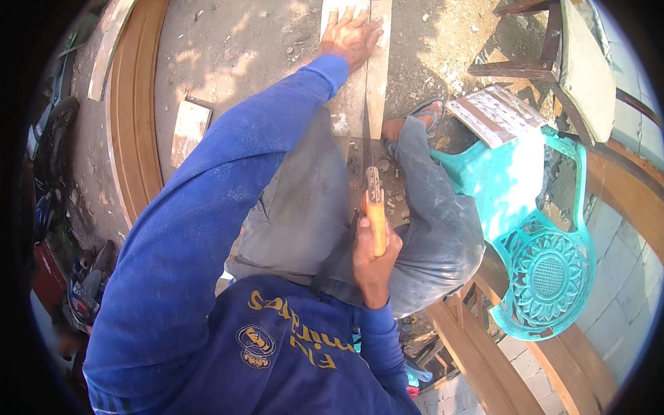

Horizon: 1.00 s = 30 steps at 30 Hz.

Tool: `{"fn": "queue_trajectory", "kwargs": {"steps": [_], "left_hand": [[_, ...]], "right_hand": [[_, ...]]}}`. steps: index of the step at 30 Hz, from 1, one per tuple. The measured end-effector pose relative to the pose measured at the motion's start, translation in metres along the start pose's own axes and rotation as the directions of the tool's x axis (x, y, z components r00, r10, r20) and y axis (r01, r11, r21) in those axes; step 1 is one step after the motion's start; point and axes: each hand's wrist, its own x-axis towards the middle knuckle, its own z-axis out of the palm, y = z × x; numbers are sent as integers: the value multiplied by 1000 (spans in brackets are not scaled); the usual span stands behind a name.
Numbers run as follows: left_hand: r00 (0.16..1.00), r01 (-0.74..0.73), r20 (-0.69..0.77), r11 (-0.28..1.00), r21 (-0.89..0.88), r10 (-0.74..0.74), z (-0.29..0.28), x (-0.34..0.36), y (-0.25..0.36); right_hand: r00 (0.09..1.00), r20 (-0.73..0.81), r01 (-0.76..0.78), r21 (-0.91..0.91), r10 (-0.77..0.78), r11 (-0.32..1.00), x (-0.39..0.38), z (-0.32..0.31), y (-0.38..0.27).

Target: The person saws a wooden plank with a handsaw while supporting the wood on a wooden frame in an outdoor yard.

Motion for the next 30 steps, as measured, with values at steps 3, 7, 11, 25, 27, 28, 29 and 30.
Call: {"fn": "queue_trajectory", "kwargs": {"steps": [3, 7, 11, 25, 27, 28, 29, 30], "left_hand": [[998, 12, 63, 1000, -2, -12, -12, -8, 7], [1000, -24, -5, 995, 92, 24, -7, -7, 6], [999, -45, -11, 996, 82, 46, 2, -1, 12], [991, -71, -121, 990, -125, 56, -6, -2, 11], [991, -71, -119, 991, -115, 58, -6, -3, 8], [991, -96, -96, 994, -49, 91, -6, -5, 0], [991, -116, -71, 993, 8, 116, -1, -10, -6], [988, -128, -82, 992, 9, 128, -4, -2, -6]], "right_hand": [[997, -49, -57, 27, 58, 998, -89, -34, -1], [997, -77, -12, 77, 18, 997, -90, -35, 8], [995, -69, 72, 2, -72, 997, 40, 14, 22], [995, -72, 65, 14, -64, 998, 16, 7, 28], [994, -54, 92, -73, -96, 993, 39, 19, 30], [998, -18, 60, -53, -61, 997, 36, 20, 21], [999, -24, 48, -46, -49, 998, 13, 15, 24], [998, -36, 45, -31, -46, 999, -16, 5, 25]]}}
